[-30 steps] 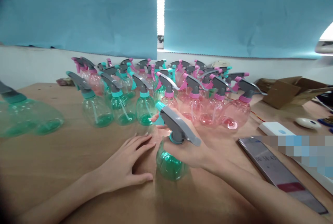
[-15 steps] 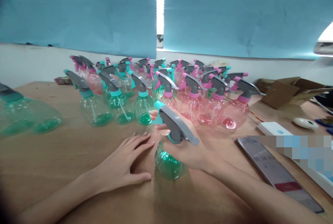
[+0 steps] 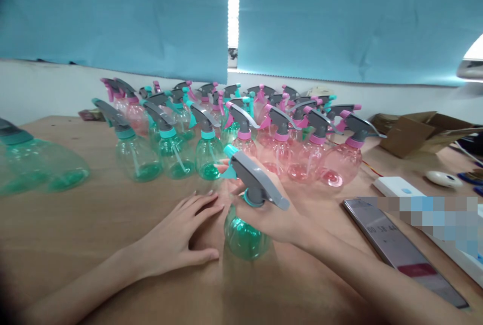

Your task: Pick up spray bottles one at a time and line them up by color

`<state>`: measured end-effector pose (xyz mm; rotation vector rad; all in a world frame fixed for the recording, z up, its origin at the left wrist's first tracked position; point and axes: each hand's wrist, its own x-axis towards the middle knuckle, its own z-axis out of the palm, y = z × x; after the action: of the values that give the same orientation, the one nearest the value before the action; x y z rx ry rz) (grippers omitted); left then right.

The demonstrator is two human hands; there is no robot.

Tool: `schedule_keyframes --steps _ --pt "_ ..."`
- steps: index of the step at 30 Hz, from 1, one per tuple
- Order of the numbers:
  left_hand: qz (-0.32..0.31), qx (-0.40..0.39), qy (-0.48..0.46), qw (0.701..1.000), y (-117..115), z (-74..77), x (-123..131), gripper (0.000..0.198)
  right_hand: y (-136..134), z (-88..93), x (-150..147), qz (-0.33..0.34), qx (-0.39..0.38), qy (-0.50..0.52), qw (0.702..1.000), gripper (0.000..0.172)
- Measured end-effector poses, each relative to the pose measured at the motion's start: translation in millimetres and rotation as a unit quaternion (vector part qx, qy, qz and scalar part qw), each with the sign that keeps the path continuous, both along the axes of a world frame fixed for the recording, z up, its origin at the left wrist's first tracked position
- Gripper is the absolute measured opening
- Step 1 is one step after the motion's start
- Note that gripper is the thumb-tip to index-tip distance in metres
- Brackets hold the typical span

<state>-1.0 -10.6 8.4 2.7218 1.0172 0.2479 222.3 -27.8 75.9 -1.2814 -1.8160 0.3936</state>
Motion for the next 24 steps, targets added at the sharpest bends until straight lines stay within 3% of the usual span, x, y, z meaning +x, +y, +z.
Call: schedule_keyframes --steps 24 --pt "-0.004 0.002 0.008 1.0 -0.2 2.9 1.5 0.078 0.3 -0.5 -2.1 0.03 0.011 0.034 0.999 0.009"
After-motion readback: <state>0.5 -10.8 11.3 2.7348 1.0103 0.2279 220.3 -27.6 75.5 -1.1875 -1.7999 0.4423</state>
